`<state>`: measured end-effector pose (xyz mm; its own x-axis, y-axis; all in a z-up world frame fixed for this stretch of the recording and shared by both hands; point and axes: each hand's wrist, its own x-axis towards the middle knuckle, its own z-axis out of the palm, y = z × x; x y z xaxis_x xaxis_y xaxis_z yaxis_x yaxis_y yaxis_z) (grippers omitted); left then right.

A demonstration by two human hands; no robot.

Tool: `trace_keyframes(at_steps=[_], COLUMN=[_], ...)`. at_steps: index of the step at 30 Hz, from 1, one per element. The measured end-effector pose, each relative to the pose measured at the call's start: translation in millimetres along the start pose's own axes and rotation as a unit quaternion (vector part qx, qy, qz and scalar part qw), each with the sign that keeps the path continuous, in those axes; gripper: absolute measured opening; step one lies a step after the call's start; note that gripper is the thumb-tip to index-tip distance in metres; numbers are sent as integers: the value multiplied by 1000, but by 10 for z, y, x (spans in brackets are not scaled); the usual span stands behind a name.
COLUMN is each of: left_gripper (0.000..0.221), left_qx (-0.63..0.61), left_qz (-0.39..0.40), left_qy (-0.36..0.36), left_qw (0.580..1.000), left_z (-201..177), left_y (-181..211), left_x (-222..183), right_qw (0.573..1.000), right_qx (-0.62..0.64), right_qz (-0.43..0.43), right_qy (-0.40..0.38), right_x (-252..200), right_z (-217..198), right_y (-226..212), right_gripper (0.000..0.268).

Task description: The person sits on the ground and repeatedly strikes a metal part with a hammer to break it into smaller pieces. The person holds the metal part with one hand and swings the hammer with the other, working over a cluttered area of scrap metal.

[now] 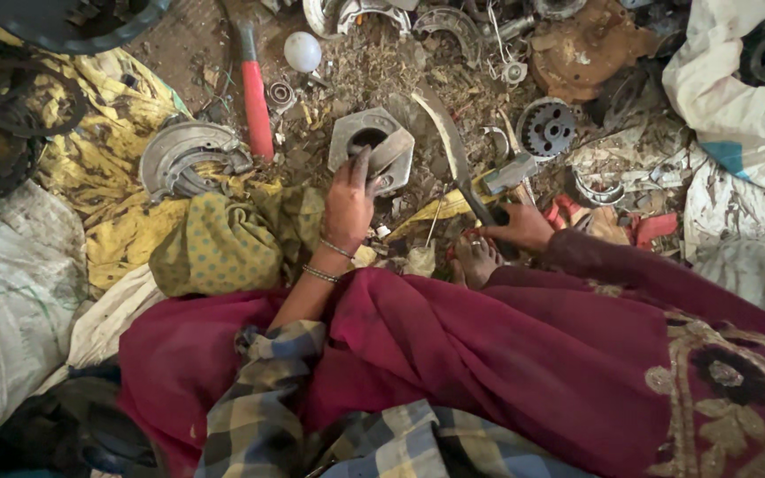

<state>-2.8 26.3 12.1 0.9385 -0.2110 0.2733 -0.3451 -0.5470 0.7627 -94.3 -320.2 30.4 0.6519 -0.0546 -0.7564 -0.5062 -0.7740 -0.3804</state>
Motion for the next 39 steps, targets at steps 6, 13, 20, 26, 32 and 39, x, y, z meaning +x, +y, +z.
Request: trace_keyframes(at_steps=[6, 13, 20, 26, 32, 39], left_gripper=[49, 48, 48, 48, 49, 52], left_qx=[-9, -1, 21, 27, 24, 30], left_qz=[-20, -5, 29, 15, 17, 32], left_qy=[-11, -15, -5, -32, -24, -24], left_qw=[1000, 1000, 999, 999, 999, 999], left_z=[-29, 11, 86, 68, 101, 135], left_y=[96, 51, 26, 56, 83, -8], left_x=[-59, -95, -135, -117, -134, -109], right_qw=[894, 979, 906, 882, 926, 823], right_qx=[414, 183, 179, -305, -70, 274], right_qz=[102, -38, -266, -264, -228, -365], right_qy=[-137, 84, 277, 244, 294, 337], right_x=[66, -328, -666, -236, -333, -300], right_z=[117, 298, 90, 340, 271, 97], right_y=[-97, -673, -708, -480, -564, -414], right_gripper=[31, 27, 20, 46, 27, 28])
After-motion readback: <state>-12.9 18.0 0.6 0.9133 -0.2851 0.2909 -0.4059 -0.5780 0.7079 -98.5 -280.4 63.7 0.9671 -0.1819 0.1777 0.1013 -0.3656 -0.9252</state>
